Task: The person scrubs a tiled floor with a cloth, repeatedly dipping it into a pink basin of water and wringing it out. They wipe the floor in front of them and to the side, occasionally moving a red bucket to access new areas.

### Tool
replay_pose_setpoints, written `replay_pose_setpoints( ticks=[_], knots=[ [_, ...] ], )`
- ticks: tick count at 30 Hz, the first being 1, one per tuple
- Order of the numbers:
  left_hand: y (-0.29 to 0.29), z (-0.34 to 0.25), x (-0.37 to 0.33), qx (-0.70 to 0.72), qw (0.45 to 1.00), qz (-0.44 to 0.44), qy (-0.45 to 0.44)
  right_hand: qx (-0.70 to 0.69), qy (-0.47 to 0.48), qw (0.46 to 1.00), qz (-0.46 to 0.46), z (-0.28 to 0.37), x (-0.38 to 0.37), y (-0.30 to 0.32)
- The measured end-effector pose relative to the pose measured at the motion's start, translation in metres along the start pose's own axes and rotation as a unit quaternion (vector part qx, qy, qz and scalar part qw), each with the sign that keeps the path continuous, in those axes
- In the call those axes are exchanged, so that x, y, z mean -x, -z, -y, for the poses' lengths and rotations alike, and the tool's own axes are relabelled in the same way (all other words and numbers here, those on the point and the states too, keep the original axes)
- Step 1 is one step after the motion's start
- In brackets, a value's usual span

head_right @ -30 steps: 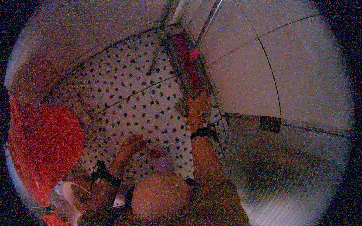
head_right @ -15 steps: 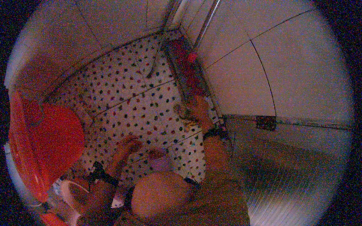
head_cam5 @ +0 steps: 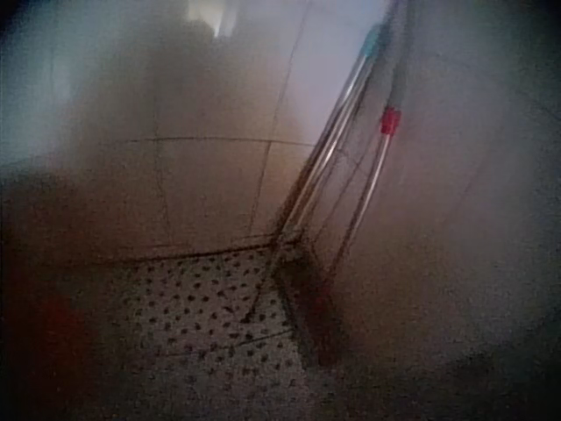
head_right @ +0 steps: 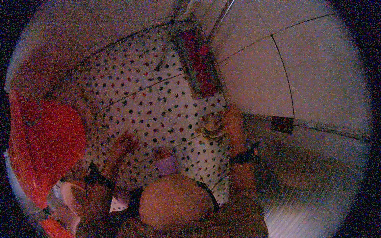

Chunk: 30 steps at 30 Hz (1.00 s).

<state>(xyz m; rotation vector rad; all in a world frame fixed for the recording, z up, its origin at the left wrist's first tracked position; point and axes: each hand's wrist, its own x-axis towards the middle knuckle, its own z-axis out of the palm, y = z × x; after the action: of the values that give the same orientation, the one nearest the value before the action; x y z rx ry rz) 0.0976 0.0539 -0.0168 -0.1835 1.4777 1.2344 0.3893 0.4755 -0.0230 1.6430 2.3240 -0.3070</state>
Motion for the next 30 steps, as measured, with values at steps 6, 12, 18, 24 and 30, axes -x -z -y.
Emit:
replay_pose_setpoints(
  ticks=[6,12,18,24,30],
  knots=[
    [-0.007,-0.004,0.015,-0.011,0.998,0.029,-0.046,-0.097,0.136,0.969,-0.184,0.020,0.023,-0.058],
    [0.014,0.022,0.005,0.031,0.998,0.044,-0.024,0.039,0.112,0.950,-0.288,0.029,0.023,-0.110],
    [0.007,0.026,0.001,-0.027,0.999,-0.031,0.024,-0.020,0.180,0.936,-0.301,0.070,0.071,-0.097],
    [-0.008,0.042,0.028,0.038,0.999,-0.012,0.026,-0.107,0.400,0.907,-0.080,0.193,0.116,-0.100],
    [0.006,0.039,0.057,0.028,0.996,-0.085,0.006,-0.067,0.557,0.821,-0.105,0.275,0.149,-0.088]
  ],
)
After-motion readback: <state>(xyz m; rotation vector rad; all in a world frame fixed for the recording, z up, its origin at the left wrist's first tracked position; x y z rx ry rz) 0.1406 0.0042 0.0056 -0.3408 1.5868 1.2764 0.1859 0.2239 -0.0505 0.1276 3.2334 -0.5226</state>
